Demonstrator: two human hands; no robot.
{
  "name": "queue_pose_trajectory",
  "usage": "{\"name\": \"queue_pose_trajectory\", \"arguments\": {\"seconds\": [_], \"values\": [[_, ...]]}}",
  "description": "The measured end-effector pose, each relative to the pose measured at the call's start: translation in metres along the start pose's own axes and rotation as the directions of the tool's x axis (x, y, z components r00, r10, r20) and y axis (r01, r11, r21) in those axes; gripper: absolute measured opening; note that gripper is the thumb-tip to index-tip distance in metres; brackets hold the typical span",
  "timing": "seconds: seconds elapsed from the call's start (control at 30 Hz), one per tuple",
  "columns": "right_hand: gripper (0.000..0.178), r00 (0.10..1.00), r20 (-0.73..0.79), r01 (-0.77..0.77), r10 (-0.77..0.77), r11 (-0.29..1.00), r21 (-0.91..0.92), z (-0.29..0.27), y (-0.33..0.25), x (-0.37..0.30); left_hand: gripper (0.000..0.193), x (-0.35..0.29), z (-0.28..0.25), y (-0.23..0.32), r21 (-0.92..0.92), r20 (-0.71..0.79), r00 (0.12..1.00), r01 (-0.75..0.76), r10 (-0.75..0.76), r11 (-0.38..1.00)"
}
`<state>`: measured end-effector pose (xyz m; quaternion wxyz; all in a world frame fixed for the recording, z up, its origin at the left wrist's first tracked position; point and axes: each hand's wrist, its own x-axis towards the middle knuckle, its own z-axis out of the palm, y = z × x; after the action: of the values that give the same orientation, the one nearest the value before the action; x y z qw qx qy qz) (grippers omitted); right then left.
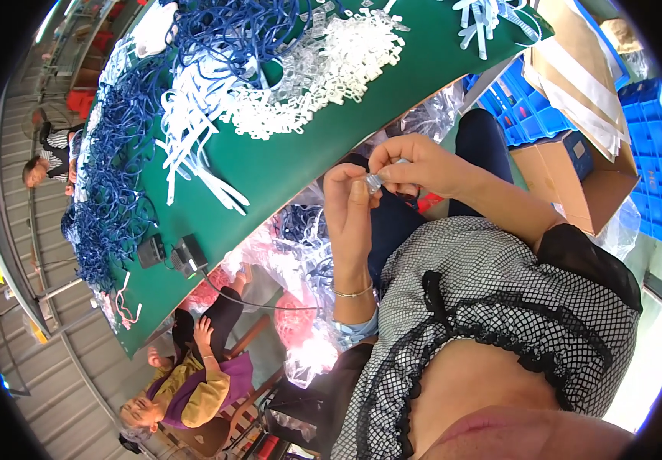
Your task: The person assembles small blue and white plastic components by hand, fitting them together.
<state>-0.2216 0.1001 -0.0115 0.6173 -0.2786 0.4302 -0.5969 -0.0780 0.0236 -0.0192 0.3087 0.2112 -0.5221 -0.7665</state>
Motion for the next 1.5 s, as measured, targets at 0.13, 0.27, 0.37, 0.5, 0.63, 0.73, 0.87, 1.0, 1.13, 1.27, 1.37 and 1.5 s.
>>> {"name": "queue_pose_trajectory", "arguments": {"seconds": [0.13, 0.27, 0.37, 0.5, 0.63, 0.73, 0.87, 1.0, 1.13, 1.27, 1.37, 1.5], "values": [[0.016, 0.892, 0.041, 0.398, -0.451, 0.738, -0.545, 0.001, 0.010, 0.004, 0.014, -0.004, -0.005, -0.001, 0.246, -0.063, 0.996, -0.042, 0.059, 0.968], [0.013, 0.787, 0.112, 0.454, -0.606, 0.446, -0.771, 0.003, 0.017, 0.004, 0.014, -0.004, -0.008, 0.000, 0.448, -0.026, 0.992, -0.098, 0.123, 0.888], [0.009, 0.757, 0.095, 0.510, -0.647, 0.492, -0.706, -0.002, 0.018, 0.006, 0.013, 0.000, -0.009, 0.000, 0.534, -0.023, 0.993, -0.089, 0.120, 0.841], [0.009, 0.937, 0.038, 0.350, -0.348, 0.923, -0.159, -0.011, 0.016, 0.002, 0.012, 0.002, -0.013, 0.006, 0.486, 0.037, 0.997, -0.072, 0.062, 0.871], [0.013, 0.908, 0.092, 0.408, -0.408, 0.812, -0.418, -0.017, 0.019, 0.007, 0.012, 0.000, -0.018, 0.004, 0.060, 0.079, 0.984, 0.156, -0.161, 0.986], [0.020, 0.904, 0.142, 0.407, -0.404, 0.708, -0.578, -0.009, 0.012, 0.001, 0.012, 0.003, -0.021, -0.002, -0.118, 0.145, 0.974, 0.192, -0.174, 0.974], [0.018, 0.862, 0.159, 0.465, -0.481, 0.627, -0.625, -0.013, 0.012, -0.001, 0.010, 0.001, -0.012, 0.002, -0.087, 0.130, 0.981, 0.157, -0.145, 0.984], [0.017, 0.830, 0.146, 0.498, -0.538, 0.596, -0.630, -0.016, 0.015, -0.004, 0.010, 0.000, -0.009, 0.001, -0.164, 0.145, 0.976, 0.184, -0.160, 0.969], [0.015, 0.831, 0.147, 0.514, -0.537, 0.638, -0.574, -0.009, 0.011, -0.009, 0.010, -0.002, -0.012, -0.004, -0.331, 0.254, 0.959, 0.206, -0.124, 0.921], [0.014, 0.847, 0.113, 0.512, -0.519, 0.742, -0.432, -0.003, 0.014, -0.008, 0.012, -0.002, -0.014, -0.005, -0.328, 0.288, 0.953, 0.187, -0.090, 0.926], [0.014, 0.794, 0.190, 0.580, -0.577, 0.626, -0.521, -0.007, 0.014, -0.003, 0.015, -0.006, -0.011, -0.001, -0.290, 0.200, 0.965, 0.226, -0.172, 0.930], [0.015, 0.828, 0.240, 0.545, -0.507, 0.627, -0.556, -0.004, 0.010, -0.004, 0.020, -0.008, -0.010, -0.003, -0.138, 0.143, 0.969, 0.223, -0.203, 0.965]]}}
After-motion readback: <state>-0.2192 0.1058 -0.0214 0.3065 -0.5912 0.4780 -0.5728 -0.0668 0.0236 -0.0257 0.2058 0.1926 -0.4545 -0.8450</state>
